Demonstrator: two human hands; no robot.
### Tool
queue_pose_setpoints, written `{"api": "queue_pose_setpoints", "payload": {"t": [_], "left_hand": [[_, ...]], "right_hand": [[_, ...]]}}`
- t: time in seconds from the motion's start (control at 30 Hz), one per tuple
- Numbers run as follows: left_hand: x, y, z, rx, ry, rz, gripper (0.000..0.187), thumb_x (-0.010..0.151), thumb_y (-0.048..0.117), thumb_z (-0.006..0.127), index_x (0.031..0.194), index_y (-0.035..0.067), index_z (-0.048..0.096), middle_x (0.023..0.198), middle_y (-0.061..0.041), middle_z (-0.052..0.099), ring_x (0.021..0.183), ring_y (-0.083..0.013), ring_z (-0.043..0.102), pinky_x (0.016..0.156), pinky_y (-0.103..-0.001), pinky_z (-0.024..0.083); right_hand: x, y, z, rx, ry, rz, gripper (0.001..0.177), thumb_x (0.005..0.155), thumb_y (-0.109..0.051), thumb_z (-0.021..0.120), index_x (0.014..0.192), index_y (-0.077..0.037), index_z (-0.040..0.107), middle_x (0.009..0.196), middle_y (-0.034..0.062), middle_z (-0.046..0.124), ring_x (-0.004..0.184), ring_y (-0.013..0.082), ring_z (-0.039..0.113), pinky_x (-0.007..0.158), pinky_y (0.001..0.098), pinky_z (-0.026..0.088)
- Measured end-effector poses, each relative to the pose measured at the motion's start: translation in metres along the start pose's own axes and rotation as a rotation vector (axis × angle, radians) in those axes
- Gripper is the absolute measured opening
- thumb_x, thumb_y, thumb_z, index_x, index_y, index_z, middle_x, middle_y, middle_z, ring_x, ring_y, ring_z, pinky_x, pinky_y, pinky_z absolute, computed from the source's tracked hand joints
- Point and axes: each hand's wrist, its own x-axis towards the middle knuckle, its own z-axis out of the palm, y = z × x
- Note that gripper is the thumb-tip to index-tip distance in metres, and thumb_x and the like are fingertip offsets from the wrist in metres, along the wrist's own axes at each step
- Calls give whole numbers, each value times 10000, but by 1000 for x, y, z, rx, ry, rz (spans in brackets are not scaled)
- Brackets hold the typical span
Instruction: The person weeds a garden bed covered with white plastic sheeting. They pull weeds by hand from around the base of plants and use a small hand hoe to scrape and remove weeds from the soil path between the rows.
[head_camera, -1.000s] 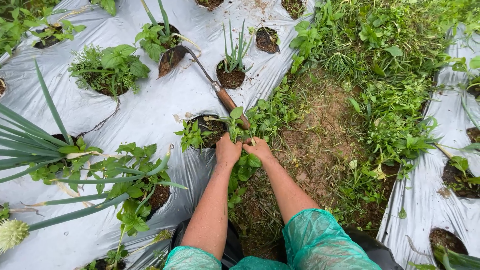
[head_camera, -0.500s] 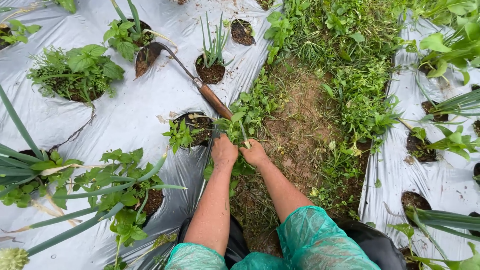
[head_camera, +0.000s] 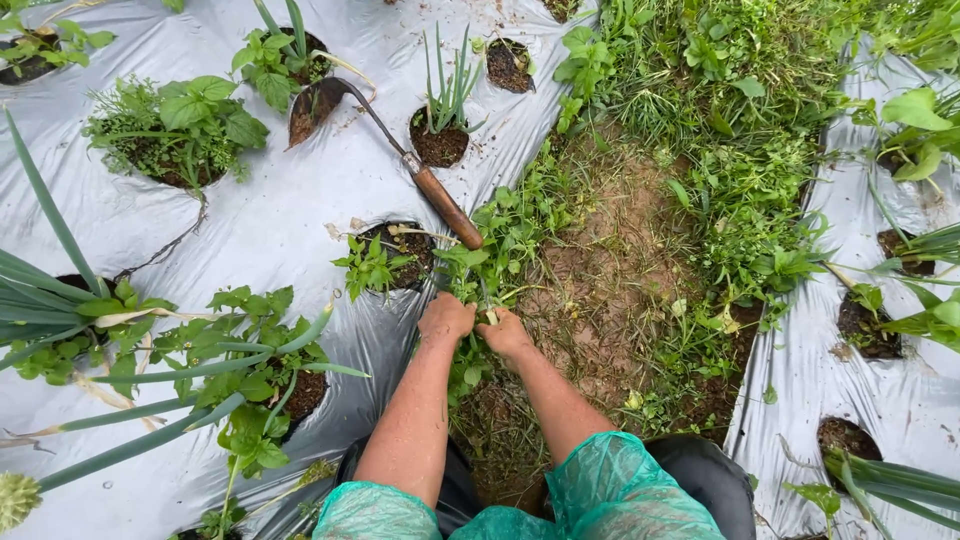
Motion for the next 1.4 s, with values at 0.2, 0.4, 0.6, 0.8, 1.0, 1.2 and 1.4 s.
{"api": "queue_pose_setpoints", "payload": {"t": [0.2, 0.4, 0.6, 0.8, 1.0, 1.2, 1.4], "left_hand": [[-4, 3, 26, 1, 50, -65, 552, 974, 385, 599, 1284, -60, 702, 1167, -262, 749, 1168, -424, 706, 939, -578, 578], [11, -15, 33, -109, 91, -94, 480, 1009, 339, 632, 1205, -91, 722, 1003, -251, 765, 974, -398, 760, 843, -515, 619], [50, -54, 59, -178, 84, -92, 459, 982, 322, 676, 1262, -40, 714, 995, -235, 763, 1008, -419, 741, 792, -534, 596], [25, -42, 57, -99, 92, -92, 463, 963, 302, 541, 1278, 4, 704, 1186, -230, 752, 1171, -419, 695, 973, -563, 584], [59, -61, 76, -74, 116, -71, 500, 944, 279, 544, 1330, -10, 677, 1254, -237, 721, 1223, -423, 664, 1005, -562, 562], [61, -63, 81, -91, 103, -79, 532, 950, 262, 542, 1386, -31, 625, 1268, -265, 699, 1226, -449, 651, 1023, -573, 546], [70, -72, 84, -67, 111, -60, 544, 954, 261, 537, 1405, -36, 598, 1291, -267, 684, 1232, -449, 647, 1024, -578, 547]], "right_hand": [[-85, -66, -29, -47, -223, 42, 761, 930, -427, 671, 1547, -37, 458, 1507, 234, 526, 1427, 378, 469, 1152, 541, 391], [102, 95, -54, 171, -369, -28, 455, 1045, -384, 417, 1378, -106, 554, 1153, 205, 669, 1000, 258, 633, 967, 402, 412], [-12, -46, -119, -636, -197, -352, 434, 1085, -253, 375, 1480, -140, 515, 1317, 235, 651, 1205, 452, 638, 1017, 618, 535], [19, -49, -109, -1113, -125, -532, 350, 1098, -315, 392, 1401, -302, 567, 1175, 115, 677, 1098, 302, 697, 971, 527, 575], [64, -18, -84, -1303, -64, -660, 377, 1080, -214, 394, 1394, -335, 563, 1145, 71, 658, 1093, 264, 680, 942, 500, 580], [56, -30, -79, -1366, 11, -667, 384, 1065, -208, 368, 1305, -300, 653, 1159, 91, 674, 1113, 304, 668, 930, 471, 546], [59, -32, -64, -1347, 29, -687, 362, 1034, -213, 403, 1211, -258, 716, 1129, 104, 708, 1071, 327, 684, 879, 475, 542]]}}
